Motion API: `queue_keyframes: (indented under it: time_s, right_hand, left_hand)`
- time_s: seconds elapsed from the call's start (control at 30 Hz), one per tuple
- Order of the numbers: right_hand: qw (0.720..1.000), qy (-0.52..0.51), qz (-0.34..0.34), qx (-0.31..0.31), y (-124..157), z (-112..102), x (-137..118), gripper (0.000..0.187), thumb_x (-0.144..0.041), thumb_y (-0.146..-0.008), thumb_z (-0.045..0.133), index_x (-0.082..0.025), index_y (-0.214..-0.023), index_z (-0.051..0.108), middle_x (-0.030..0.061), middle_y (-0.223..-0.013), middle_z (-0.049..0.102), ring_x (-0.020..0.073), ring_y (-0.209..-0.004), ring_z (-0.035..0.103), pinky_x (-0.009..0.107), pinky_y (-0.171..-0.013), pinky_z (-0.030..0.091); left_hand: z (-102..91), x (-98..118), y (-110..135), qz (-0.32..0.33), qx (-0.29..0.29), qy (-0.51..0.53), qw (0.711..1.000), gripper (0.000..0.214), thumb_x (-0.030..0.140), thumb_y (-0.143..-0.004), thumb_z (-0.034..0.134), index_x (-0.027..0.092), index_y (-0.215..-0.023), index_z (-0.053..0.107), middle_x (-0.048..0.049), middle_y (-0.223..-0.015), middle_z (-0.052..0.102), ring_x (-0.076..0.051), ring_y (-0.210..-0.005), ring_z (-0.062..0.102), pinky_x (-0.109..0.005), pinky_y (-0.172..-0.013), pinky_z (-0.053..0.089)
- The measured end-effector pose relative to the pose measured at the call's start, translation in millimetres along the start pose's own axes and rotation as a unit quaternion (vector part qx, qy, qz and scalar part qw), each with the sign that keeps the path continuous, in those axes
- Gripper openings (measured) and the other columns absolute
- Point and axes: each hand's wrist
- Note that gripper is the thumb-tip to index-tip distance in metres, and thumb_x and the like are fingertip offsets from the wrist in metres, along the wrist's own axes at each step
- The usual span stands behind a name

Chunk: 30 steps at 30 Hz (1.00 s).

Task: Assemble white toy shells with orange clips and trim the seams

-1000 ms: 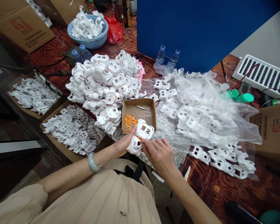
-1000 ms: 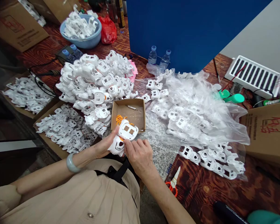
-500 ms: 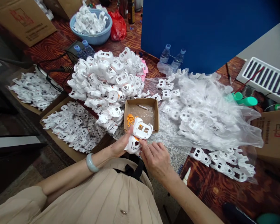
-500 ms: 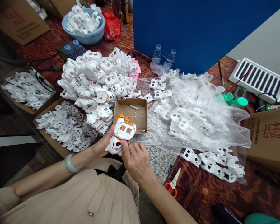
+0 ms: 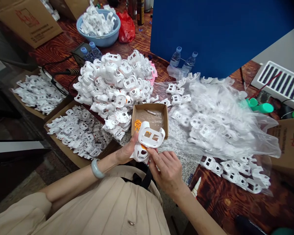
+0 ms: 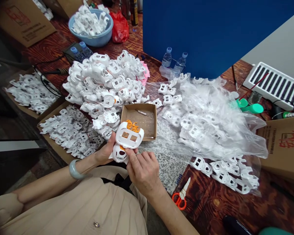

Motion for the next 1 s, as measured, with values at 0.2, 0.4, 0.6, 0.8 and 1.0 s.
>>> queue_keyframes:
  time_s: [0.2, 0.4, 0.6, 0.8, 1.0]
  right_hand:
    - [0.999, 0.043, -0.002, 0.024, -6, -3, 2, 0.015, -0.015, -0.088, 0.055, -0.011, -0.1, 0.06, -0.0002, -0.059, 0.06, 0.013, -0.057, 0.047, 0.029, -0.059, 0.029]
    - [0.997, 0.073, -0.011, -0.002, -4, 8, 4, 0.008, -0.018, -0.087, 0.055, -0.014, -0.086, 0.062, -0.0012, -0.056, 0.056, 0.0135, -0.055, 0.044, 0.031, -0.056, 0.024]
    - [0.998, 0.037, -0.044, 0.0, 6, 44, 7, 0.018, -0.015, -0.088, 0.049, -0.015, -0.075, 0.061, -0.002, -0.05, 0.051, 0.0127, -0.051, 0.043, 0.03, -0.054, 0.025]
    - [0.999, -0.037, 0.025, -0.001, 5, 59, 14, 0.021, -0.022, -0.087, 0.048, -0.018, -0.076, 0.065, -0.002, -0.055, 0.06, 0.0094, -0.049, 0.05, 0.025, -0.053, 0.032]
    - [0.964, -0.066, 0.241, -0.093, -36, 101, 73, 0.024, -0.03, -0.089, 0.047, -0.015, -0.087, 0.067, -0.0014, -0.059, 0.063, 0.0094, -0.05, 0.055, 0.021, -0.05, 0.04]
  left_hand:
    - [6.0, 0, -3, 0.004, 0.026, -0.007, 1.0, 0.07, 0.073, -0.071, 0.05, 0.012, -0.101, 0.066, -0.0103, -0.089, 0.071, -0.021, -0.081, 0.065, -0.029, -0.075, 0.049]
    - [-2.1, -6, 4, -0.037, 0.103, -0.051, 0.993, 0.069, 0.071, -0.077, 0.043, 0.012, -0.105, 0.065, -0.0114, -0.085, 0.07, -0.021, -0.076, 0.065, -0.029, -0.07, 0.05]
    - [-18.1, -27, 12, -0.093, 0.242, -0.041, 0.965, 0.064, 0.068, -0.079, 0.043, 0.009, -0.089, 0.065, -0.0092, -0.064, 0.065, -0.016, -0.046, 0.057, -0.025, -0.043, 0.045]
    - [-45.6, -18, 26, -0.047, 0.355, 0.015, 0.934, 0.057, 0.061, -0.088, 0.031, 0.012, -0.092, 0.06, -0.0072, -0.07, 0.064, -0.016, -0.048, 0.059, -0.028, -0.042, 0.049]
    - [-70.9, 2, 58, 0.007, 0.402, 0.028, 0.915, 0.055, 0.058, -0.09, 0.03, 0.011, -0.104, 0.056, -0.0103, -0.075, 0.066, -0.018, -0.051, 0.06, -0.032, -0.045, 0.053]
Point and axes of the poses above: each hand's wrist, its own y-axis away from the middle knuckle, its own z-axis out of the palm, x = y × z
